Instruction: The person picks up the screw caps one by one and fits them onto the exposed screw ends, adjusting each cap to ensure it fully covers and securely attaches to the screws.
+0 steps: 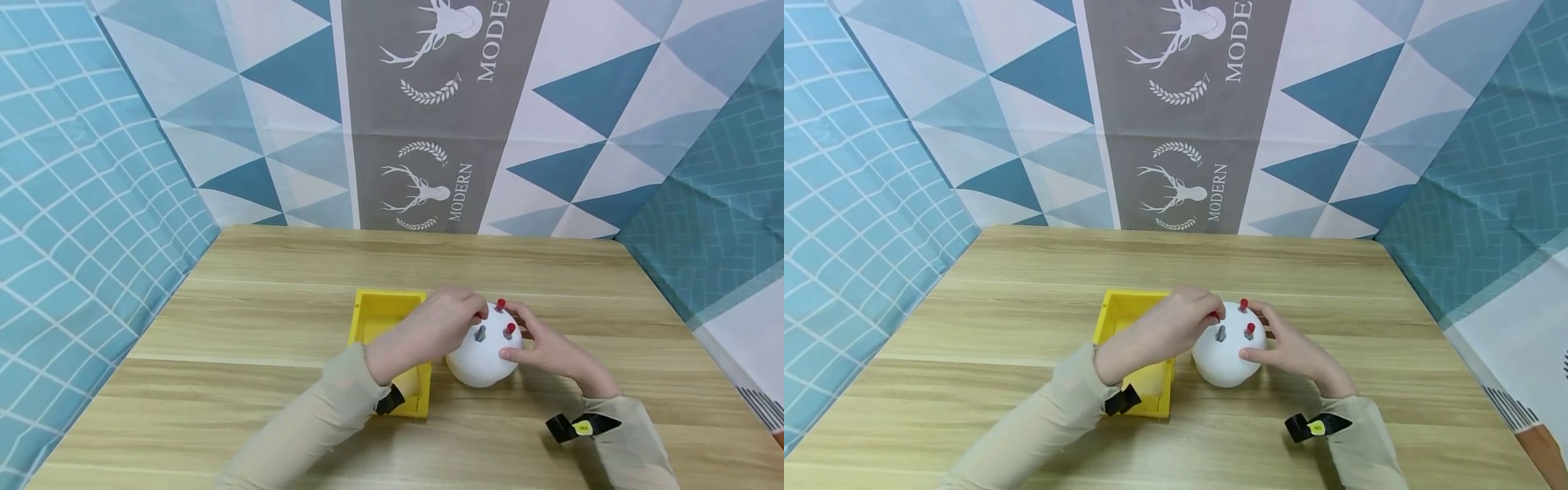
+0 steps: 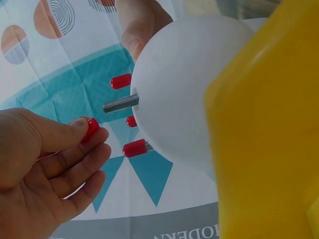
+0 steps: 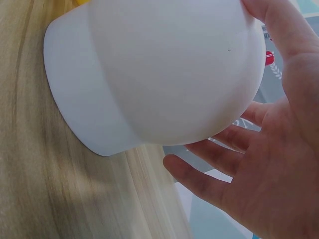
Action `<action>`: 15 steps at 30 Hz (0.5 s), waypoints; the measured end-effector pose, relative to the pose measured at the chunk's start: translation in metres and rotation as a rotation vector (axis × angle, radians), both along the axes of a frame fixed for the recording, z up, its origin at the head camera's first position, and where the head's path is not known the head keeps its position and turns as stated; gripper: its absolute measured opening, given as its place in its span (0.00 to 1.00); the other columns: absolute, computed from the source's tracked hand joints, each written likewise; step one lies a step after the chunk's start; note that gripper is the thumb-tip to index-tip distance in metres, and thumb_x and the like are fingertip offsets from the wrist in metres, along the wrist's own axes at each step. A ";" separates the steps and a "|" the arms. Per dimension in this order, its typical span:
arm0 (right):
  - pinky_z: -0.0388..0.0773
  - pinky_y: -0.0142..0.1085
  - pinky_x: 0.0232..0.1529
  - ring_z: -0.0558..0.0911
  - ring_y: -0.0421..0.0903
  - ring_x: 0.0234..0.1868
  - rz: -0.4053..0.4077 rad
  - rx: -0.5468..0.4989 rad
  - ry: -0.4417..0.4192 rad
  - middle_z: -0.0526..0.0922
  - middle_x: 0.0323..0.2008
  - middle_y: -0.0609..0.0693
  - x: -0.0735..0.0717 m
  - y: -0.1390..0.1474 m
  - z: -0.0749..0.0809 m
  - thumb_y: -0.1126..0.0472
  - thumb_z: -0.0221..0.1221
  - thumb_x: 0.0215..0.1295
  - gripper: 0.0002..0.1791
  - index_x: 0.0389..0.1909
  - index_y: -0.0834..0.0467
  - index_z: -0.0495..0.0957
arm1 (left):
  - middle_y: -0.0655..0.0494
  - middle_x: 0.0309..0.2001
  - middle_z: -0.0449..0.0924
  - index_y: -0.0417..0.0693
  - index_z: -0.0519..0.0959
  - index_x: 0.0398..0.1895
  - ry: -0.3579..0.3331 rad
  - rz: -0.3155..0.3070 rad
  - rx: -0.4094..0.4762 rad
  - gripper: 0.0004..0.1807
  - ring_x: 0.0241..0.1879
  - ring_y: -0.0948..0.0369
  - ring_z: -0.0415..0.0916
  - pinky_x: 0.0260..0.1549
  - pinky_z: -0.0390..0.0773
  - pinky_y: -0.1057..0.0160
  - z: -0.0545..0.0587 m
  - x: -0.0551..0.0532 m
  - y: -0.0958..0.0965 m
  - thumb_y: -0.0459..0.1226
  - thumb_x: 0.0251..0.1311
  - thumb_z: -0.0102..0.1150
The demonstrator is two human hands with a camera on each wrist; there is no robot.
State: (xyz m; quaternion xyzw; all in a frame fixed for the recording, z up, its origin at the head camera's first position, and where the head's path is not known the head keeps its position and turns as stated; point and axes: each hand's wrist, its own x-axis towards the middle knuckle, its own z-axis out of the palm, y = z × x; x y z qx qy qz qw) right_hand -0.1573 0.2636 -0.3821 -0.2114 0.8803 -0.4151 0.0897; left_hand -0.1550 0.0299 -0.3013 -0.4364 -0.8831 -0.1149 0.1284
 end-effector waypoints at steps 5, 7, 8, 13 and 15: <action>0.68 0.57 0.51 0.65 0.61 0.59 0.001 0.000 0.008 0.64 0.59 0.57 0.000 0.000 0.000 0.54 0.63 0.54 0.40 0.64 0.55 0.52 | 0.59 0.36 0.81 0.49 0.79 0.36 0.000 -0.018 -0.009 0.05 0.37 0.62 0.75 0.46 0.73 0.68 -0.003 0.001 0.004 0.35 0.59 0.55; 0.68 0.57 0.51 0.65 0.60 0.58 0.003 -0.003 0.008 0.64 0.59 0.56 0.000 0.000 0.000 0.54 0.63 0.54 0.40 0.64 0.55 0.52 | 0.59 0.36 0.81 0.49 0.79 0.36 0.004 -0.022 -0.018 0.05 0.37 0.62 0.75 0.47 0.72 0.67 -0.004 0.001 0.005 0.36 0.59 0.55; 0.68 0.57 0.51 0.65 0.60 0.59 0.004 -0.005 0.007 0.64 0.59 0.56 0.000 0.000 0.000 0.54 0.63 0.54 0.40 0.64 0.55 0.52 | 0.59 0.36 0.81 0.49 0.79 0.36 0.011 -0.023 -0.021 0.05 0.37 0.63 0.75 0.46 0.72 0.67 -0.005 0.001 0.005 0.36 0.59 0.55; 0.68 0.57 0.52 0.65 0.60 0.59 0.006 -0.002 0.008 0.64 0.60 0.56 0.000 0.000 0.000 0.53 0.63 0.54 0.41 0.64 0.55 0.51 | 0.60 0.34 0.80 0.50 0.79 0.37 0.061 -0.022 -0.056 0.05 0.35 0.64 0.75 0.42 0.72 0.67 -0.008 0.002 0.007 0.38 0.60 0.54; 0.67 0.57 0.52 0.65 0.60 0.59 0.005 0.003 0.013 0.63 0.60 0.56 0.000 0.000 -0.001 0.53 0.63 0.54 0.41 0.64 0.55 0.51 | 0.60 0.34 0.79 0.50 0.79 0.37 0.083 -0.018 -0.070 0.06 0.34 0.64 0.74 0.41 0.72 0.67 -0.009 0.002 0.008 0.39 0.60 0.54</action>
